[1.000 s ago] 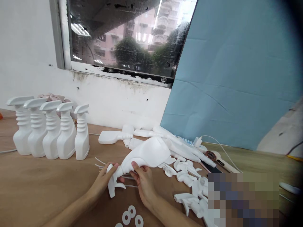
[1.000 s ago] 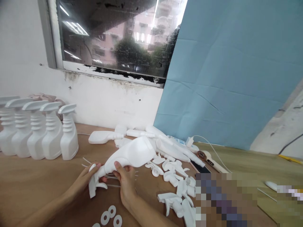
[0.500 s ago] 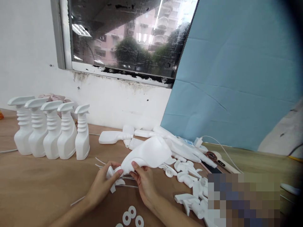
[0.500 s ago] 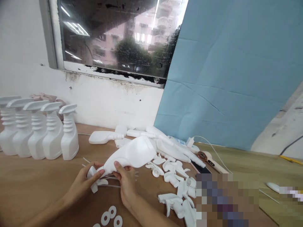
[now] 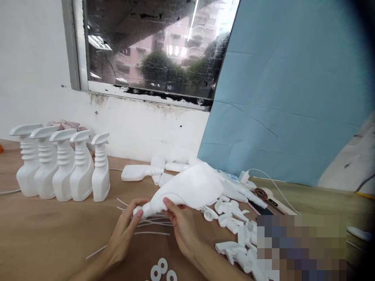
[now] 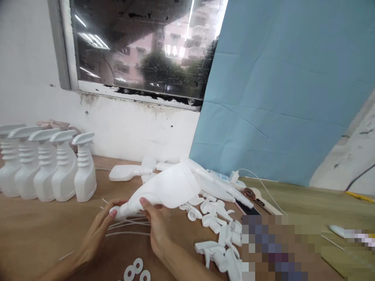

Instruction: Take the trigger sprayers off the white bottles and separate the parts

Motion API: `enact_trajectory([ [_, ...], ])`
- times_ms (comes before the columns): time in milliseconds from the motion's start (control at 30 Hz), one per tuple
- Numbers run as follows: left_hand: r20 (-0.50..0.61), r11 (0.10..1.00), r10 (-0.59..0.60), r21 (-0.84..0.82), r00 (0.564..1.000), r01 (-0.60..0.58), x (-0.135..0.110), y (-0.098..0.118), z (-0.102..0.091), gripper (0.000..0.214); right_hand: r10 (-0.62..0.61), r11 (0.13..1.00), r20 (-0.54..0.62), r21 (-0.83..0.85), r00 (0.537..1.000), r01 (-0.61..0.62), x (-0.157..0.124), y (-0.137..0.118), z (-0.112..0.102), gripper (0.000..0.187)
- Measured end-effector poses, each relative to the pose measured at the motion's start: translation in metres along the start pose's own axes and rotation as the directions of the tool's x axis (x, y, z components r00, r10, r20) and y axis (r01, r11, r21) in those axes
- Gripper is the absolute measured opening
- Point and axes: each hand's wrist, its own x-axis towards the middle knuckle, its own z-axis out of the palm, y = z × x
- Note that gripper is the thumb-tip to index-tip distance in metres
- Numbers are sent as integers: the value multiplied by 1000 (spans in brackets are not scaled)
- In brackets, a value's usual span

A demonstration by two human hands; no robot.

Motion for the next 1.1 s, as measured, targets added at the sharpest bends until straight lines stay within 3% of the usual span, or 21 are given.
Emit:
enact_trajectory([
  [33,-39,996,-42,-80,998,39,3,-4,0,34,-36,999,16,13,999,36,2,-1,0,33],
  [100,-50,943,-237,-251,970,217,11,-11,0,41,-84,996,50,25,995,83,4,-3,-1,35],
  [200,211,745,-476,-418,854,519,20,-15,1,56,-89,996,87,11,992,88,5,-3,-3,38],
  [233,288,693,-489,-445,824,567,21,-14,1,56,-82,997,95,5,992,82,5,-2,-4,39],
  [267,325,669,-471,-474,820,573,22,-12,1,51,-74,997,103,3,992,74,5,-1,-5,39],
  [367,226,738,-359,-525,906,423,21,-6,-2,37,-56,998,100,43,993,52,6,1,-6,39],
  [433,170,814,-264,-489,950,314,20,-3,-6,52,-29,996,72,88,997,23,8,2,-7,37],
  [567,156,895,-177,-385,972,225,20,1,-9,75,85,982,23,167,996,-88,15,5,-10,36],
  [800,107,981,-8,-193,994,28,10,8,-7,76,189,947,27,260,982,-189,18,4,-10,33],
  [900,193,975,175,-172,965,-142,4,8,-8,82,256,904,34,346,966,-252,13,-4,-5,33],
  [1000,264,921,380,-20,886,-389,2,15,0,96,319,851,66,418,945,-317,1,-15,2,32],
  [1100,177,799,570,108,803,-591,5,33,21,86,358,802,182,442,916,-401,-17,-25,9,33],
])
